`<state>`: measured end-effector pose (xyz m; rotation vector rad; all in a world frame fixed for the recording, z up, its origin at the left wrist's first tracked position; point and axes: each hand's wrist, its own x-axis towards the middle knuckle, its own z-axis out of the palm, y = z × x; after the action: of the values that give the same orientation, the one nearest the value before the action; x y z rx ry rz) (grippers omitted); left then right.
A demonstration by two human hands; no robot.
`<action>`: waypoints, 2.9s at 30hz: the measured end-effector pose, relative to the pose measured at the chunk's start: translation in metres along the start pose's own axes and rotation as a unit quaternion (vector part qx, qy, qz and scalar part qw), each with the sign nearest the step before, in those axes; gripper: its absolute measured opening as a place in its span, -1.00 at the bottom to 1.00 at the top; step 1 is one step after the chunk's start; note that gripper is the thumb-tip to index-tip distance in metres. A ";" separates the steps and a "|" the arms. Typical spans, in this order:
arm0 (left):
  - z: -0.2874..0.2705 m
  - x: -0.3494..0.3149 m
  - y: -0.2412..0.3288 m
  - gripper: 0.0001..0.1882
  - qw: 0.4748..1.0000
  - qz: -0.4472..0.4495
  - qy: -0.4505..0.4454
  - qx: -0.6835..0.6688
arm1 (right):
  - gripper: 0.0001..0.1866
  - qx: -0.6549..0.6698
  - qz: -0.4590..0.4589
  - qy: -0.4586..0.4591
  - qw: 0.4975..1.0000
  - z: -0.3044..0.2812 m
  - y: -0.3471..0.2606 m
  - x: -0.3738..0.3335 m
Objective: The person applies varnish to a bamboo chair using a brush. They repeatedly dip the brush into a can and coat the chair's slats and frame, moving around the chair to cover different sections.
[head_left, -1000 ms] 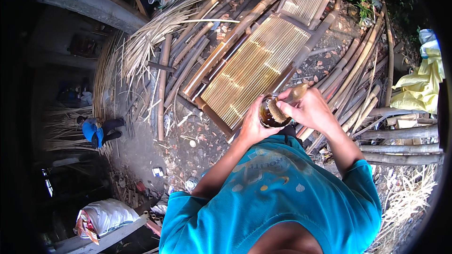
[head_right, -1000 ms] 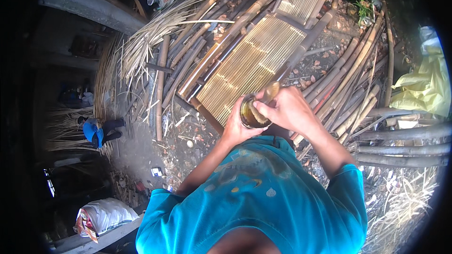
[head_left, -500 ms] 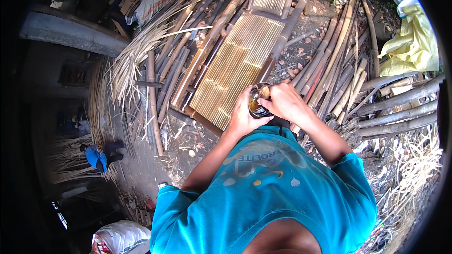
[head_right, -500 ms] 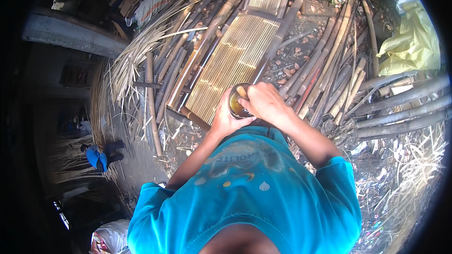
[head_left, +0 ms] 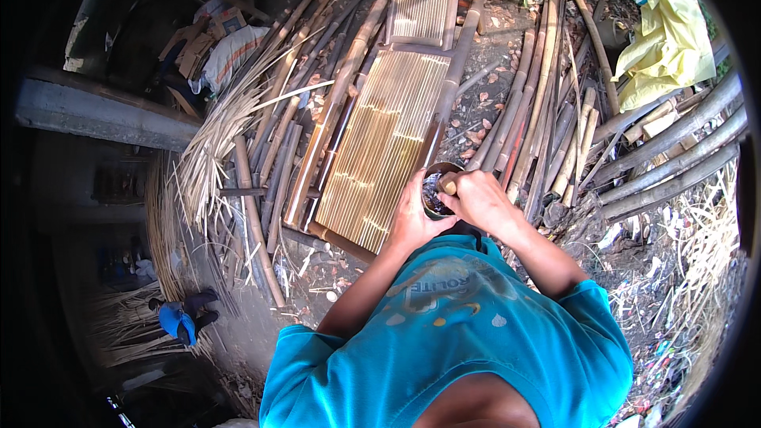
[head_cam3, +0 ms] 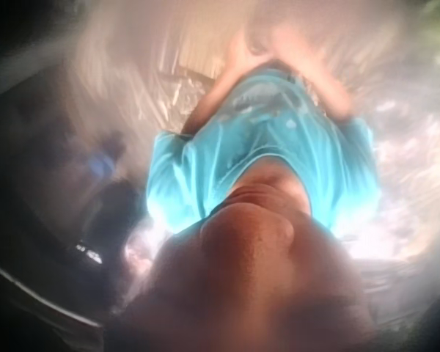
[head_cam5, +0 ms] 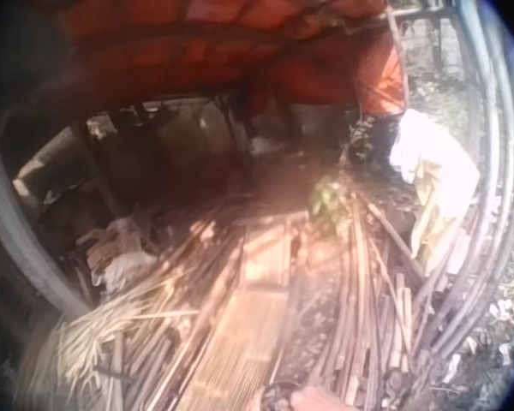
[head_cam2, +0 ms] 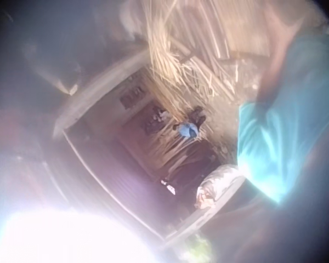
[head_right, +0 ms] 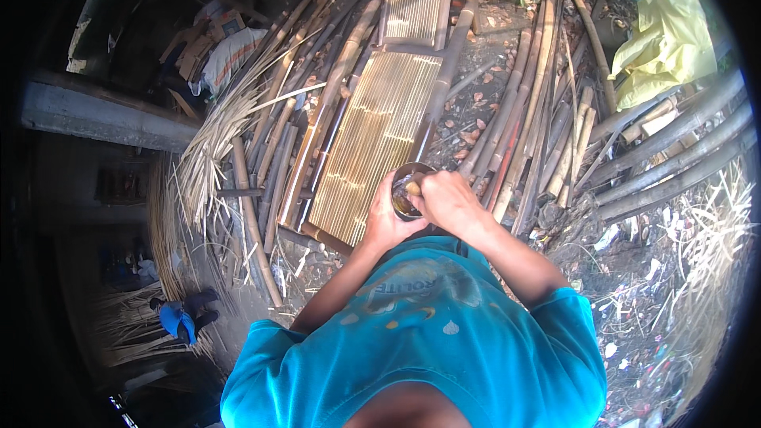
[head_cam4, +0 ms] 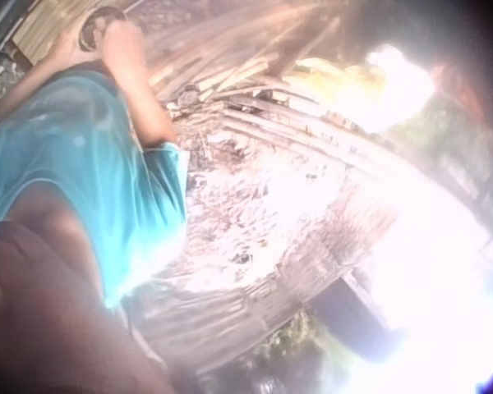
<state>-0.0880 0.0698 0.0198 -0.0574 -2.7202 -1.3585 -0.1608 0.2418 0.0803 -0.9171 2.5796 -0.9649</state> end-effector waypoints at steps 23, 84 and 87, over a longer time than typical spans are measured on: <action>-0.004 0.143 -0.115 0.17 0.995 -0.033 0.078 -0.052 | -0.72 0.110 -0.094 -0.063 0.988 -0.017 0.054 0.199; 0.205 0.258 -0.466 0.53 0.651 -0.467 0.587 -0.114 | -0.77 0.140 -0.080 0.006 0.987 0.399 0.597 0.883; 0.205 0.244 -0.469 0.45 0.663 -0.428 0.607 -0.092 | -0.71 -0.003 -0.104 -0.045 0.994 0.456 0.531 0.833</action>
<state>-0.3820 -0.0509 -0.4492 1.6224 -1.3493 -1.0492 -0.8683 -0.2053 -0.6147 -1.2215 2.4487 -0.9435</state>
